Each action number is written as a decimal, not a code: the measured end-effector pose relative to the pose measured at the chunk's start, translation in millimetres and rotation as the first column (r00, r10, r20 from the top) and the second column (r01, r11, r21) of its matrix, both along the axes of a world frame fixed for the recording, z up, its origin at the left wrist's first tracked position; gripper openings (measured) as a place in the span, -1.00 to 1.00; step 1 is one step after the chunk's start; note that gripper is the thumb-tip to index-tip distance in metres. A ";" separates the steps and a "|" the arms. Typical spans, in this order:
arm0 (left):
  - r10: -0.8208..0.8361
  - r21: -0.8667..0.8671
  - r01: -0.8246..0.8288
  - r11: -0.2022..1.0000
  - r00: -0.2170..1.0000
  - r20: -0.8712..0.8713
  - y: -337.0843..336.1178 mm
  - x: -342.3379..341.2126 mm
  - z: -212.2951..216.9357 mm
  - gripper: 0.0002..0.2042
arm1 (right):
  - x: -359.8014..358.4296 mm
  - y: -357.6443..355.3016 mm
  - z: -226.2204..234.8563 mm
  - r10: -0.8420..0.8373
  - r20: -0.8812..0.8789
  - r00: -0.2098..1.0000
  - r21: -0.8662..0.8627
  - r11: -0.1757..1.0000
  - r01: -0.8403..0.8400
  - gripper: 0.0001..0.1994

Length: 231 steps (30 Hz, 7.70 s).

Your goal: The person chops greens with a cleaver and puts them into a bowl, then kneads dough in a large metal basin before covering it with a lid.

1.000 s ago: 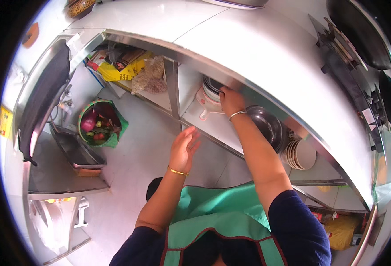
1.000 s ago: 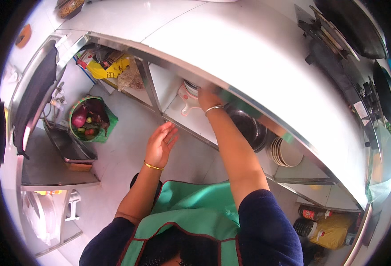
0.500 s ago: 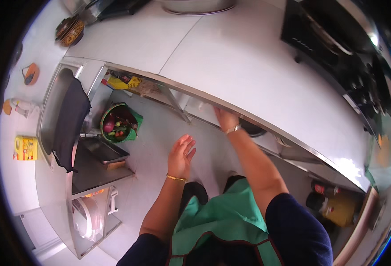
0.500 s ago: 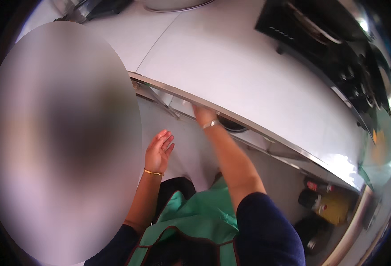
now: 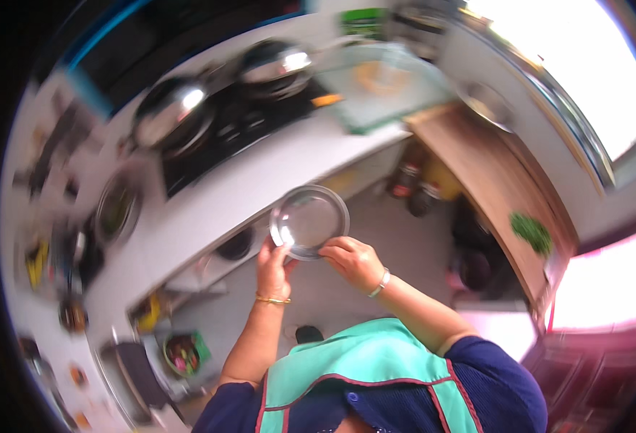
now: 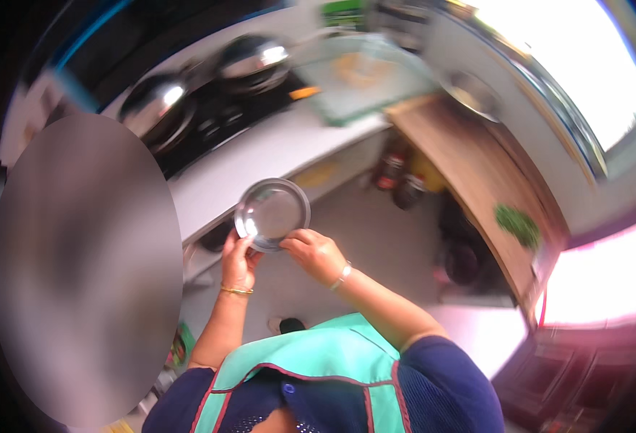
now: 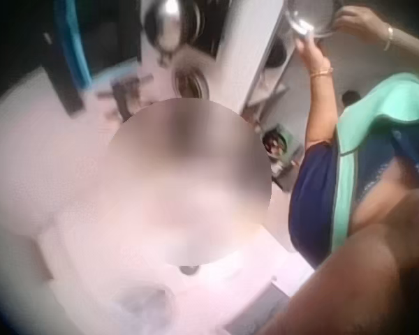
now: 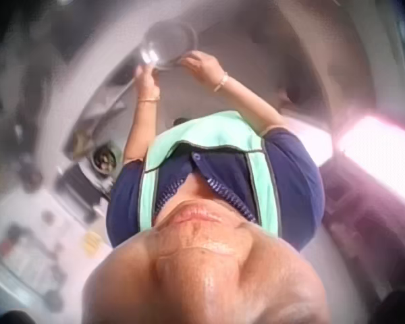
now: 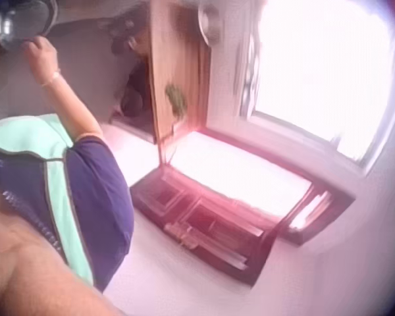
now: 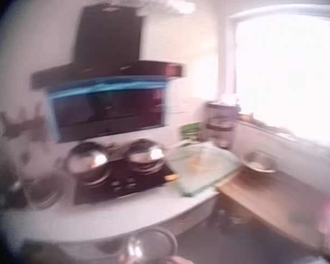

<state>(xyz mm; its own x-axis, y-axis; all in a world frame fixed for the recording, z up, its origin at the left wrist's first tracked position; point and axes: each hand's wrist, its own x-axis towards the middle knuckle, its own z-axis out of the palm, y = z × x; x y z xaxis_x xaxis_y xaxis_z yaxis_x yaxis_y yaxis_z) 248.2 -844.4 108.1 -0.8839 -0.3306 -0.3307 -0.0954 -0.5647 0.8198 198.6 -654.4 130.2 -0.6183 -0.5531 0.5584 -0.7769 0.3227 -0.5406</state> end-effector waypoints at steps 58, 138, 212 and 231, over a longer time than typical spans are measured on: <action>-0.823 -0.864 0.201 0.462 0.459 -0.334 701.9 -257.1 -33.4 -0.62 | 26.7 737.2 -53.4 -0.977 0.180 -0.110 0.197 -0.073 0.978 -0.68; -0.825 -0.983 0.080 -0.162 0.536 0.180 834.0 -348.1 -86.7 -0.22 | -152.4 636.0 -96.3 -0.304 0.948 0.093 -0.064 0.105 0.992 -0.44; -0.969 -0.991 0.136 0.011 0.245 0.023 779.2 -288.4 -138.8 -0.47 | -4.8 806.1 -98.2 -0.776 0.630 0.020 0.328 0.289 0.899 -0.52; -0.912 -0.993 0.091 0.070 0.410 -0.027 845.0 -214.7 -152.4 -0.21 | -17.6 657.7 -147.1 -0.595 0.777 -0.208 0.195 -0.087 0.977 -0.52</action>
<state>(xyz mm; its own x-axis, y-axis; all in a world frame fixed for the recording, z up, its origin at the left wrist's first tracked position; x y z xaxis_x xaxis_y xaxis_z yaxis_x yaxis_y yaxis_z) 33.5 0.5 -44.4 -0.6927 0.6488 0.3150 0.6534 0.3796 0.6549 181.0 3.3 -16.8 -0.4389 0.8620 -0.2538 0.5032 0.0017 -0.8642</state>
